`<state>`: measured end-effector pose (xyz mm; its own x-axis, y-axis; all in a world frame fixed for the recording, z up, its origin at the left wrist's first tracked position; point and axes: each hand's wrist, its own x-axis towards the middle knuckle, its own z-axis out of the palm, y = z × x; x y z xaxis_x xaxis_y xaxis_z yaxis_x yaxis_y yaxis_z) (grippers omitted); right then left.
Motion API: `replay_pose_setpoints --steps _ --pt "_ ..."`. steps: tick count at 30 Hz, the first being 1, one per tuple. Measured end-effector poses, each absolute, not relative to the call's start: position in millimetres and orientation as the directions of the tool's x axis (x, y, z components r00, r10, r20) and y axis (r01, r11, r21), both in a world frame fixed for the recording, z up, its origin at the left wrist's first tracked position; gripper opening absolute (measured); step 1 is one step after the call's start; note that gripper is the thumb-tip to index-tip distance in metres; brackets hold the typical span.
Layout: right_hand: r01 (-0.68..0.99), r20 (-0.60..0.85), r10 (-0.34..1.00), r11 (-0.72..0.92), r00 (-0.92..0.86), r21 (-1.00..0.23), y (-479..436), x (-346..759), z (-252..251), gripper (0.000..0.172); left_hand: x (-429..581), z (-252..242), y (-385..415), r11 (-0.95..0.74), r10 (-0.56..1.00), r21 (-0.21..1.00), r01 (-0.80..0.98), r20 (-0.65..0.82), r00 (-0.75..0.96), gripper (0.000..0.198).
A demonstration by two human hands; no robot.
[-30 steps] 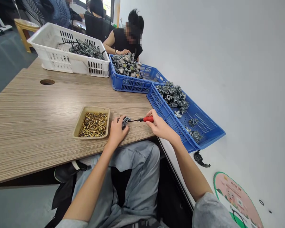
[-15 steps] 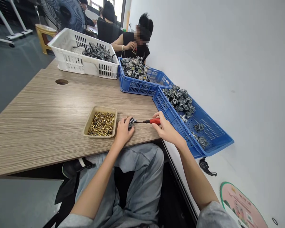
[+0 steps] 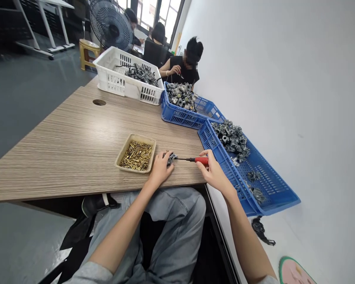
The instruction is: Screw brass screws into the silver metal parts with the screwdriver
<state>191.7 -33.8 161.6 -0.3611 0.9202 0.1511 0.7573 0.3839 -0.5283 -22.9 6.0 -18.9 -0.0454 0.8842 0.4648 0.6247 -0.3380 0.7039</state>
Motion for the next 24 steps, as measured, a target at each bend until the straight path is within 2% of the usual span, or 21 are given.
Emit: replay_pose_setpoints --steps 3,5,8,10,12,15,18,21,24 --pt "0.736 0.154 0.906 0.412 -0.394 -0.537 -33 191 162 0.02 -23 -18 5 -0.333 0.886 0.707 0.624 0.462 -0.05 0.056" --pt "0.787 0.185 0.926 0.377 -0.329 -0.488 -32 189 160 0.017 -23 -17 5 -0.332 0.884 0.707 0.624 0.464 -0.055 0.056" --pt "0.877 0.22 0.957 0.266 -0.19 -0.399 -30 187 156 0.024 -22 -16 4 -0.329 0.886 0.705 0.628 0.461 -0.053 0.055" --pt "0.898 0.218 0.962 0.235 -0.161 -0.373 -30 186 155 0.028 -22 -15 3 -0.323 0.89 0.707 0.629 0.453 -0.052 0.055" --pt "0.87 0.2 0.958 0.274 -0.208 -0.409 -30 188 156 0.027 -23 -14 2 -0.32 0.893 0.712 0.625 0.447 -0.053 0.055" --pt "0.753 0.168 0.928 0.369 -0.333 -0.545 -30 191 158 0.024 -23 -13 1 -0.322 0.894 0.718 0.618 0.446 -0.052 0.055" --pt "0.688 0.14 0.911 0.387 -0.388 -0.614 -30 195 158 0.025 -23 -13 1 -0.319 0.894 0.718 0.618 0.445 -0.056 0.056" --pt "0.736 0.19 0.924 0.379 -0.331 -0.56 -28 196 153 0.021 -22 -14 1 -0.317 0.892 0.72 0.617 0.448 -0.063 0.056" --pt "0.816 0.26 0.934 0.342 -0.244 -0.466 -27 195 148 0.026 -22 -14 1 -0.317 0.889 0.723 0.614 0.452 -0.074 0.057"
